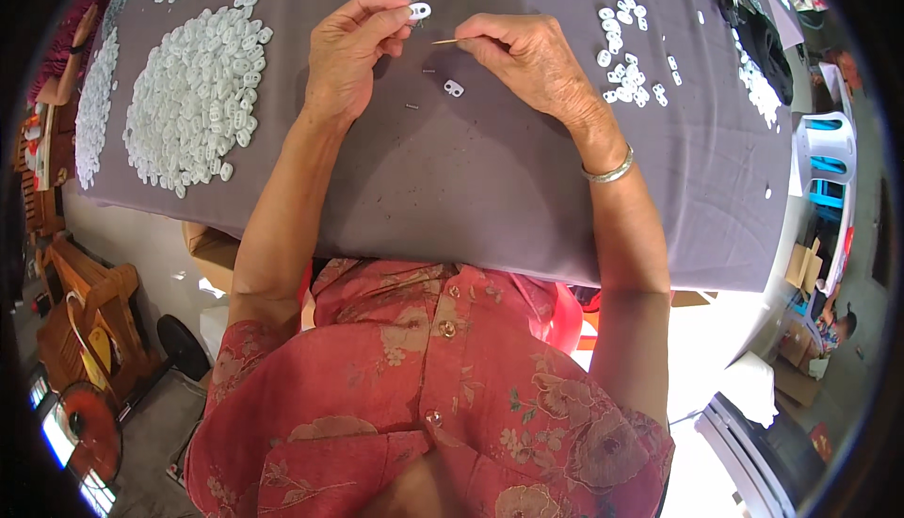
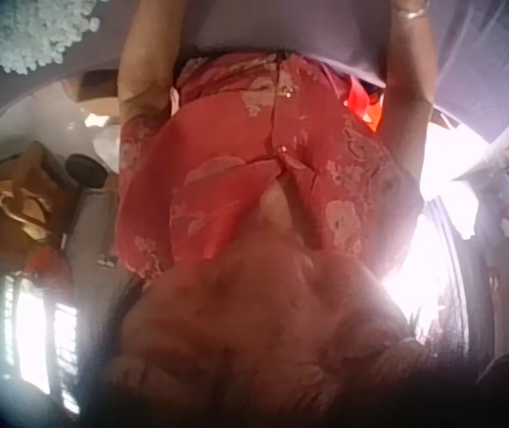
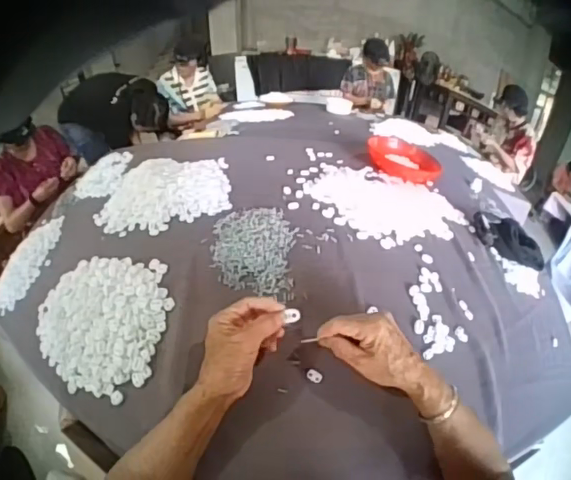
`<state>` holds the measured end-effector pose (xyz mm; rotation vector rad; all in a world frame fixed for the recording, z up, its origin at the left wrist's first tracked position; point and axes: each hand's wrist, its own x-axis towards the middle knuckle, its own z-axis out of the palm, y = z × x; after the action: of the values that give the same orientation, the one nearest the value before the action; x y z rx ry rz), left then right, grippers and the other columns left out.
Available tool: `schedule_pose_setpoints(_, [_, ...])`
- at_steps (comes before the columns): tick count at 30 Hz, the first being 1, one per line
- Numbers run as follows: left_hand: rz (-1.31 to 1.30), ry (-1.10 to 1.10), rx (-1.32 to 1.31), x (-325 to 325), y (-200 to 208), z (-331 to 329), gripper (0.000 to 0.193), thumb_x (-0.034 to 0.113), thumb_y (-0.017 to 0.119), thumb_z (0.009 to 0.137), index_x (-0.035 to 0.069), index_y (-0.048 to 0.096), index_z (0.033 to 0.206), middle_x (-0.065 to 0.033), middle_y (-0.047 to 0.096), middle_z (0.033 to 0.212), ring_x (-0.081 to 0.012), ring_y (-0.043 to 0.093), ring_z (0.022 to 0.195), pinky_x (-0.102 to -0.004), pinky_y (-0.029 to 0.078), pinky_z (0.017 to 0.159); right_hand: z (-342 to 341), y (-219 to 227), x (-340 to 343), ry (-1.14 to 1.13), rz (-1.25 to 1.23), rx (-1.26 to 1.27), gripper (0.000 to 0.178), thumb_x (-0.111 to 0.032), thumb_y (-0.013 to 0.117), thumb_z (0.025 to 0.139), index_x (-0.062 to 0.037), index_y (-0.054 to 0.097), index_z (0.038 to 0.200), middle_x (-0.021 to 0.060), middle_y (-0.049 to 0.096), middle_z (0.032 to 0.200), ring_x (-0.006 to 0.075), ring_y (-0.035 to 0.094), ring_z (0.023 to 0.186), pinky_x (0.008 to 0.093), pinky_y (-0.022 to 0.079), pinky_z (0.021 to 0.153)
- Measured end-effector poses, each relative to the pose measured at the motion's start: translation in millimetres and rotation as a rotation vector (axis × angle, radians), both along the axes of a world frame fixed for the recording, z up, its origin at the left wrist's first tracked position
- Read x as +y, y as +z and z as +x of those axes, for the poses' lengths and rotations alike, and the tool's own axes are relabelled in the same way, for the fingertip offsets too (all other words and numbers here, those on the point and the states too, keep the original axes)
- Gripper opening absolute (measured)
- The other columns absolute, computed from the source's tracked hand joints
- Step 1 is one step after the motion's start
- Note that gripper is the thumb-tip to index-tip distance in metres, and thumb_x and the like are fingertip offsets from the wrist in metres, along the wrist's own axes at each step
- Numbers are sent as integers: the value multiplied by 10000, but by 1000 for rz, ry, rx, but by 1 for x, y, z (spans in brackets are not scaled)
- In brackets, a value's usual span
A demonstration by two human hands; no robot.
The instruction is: The person is seen assembling small white plastic parts by joining them with a thin metal pin.
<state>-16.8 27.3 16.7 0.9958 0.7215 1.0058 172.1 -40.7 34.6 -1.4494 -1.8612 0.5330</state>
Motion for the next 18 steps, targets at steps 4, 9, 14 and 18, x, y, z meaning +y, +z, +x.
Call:
schedule_pose_setpoints(4, [-51,-1,-62,1,0,0,89,36,672,783,24,666,871,-31,633,765,-91,579,667,-232,454,554,15,0,3,31,-4,-108,64,-64,633,823,-21,631,871,50,557,699,142,506,618,265,421,568])
schedule_pose_setpoints(9, [-51,-13,-37,2,-1,-2,89,37,649,810,19,658,897,-44,639,793,-95,581,683,-228,460,564,25,-4,4,20,91,-237,63,-44,633,802,-19,629,859,47,546,718,179,509,679,285,435,613])
schedule_pose_setpoints(14, [-39,-26,-9,2,-2,-2,105,40,629,834,14,645,935,-56,643,812,-97,581,697,-225,464,573,17,0,4,-64,163,-178,62,-15,630,796,-17,628,858,34,551,732,161,514,671,272,437,609])
schedule_pose_setpoints(18, [-42,-45,-1,1,-2,-1,111,44,634,830,16,642,937,-57,645,816,-97,581,693,-227,461,574,14,3,1,-25,-22,-17,57,5,623,799,-14,620,853,18,553,733,116,509,645,244,423,588])
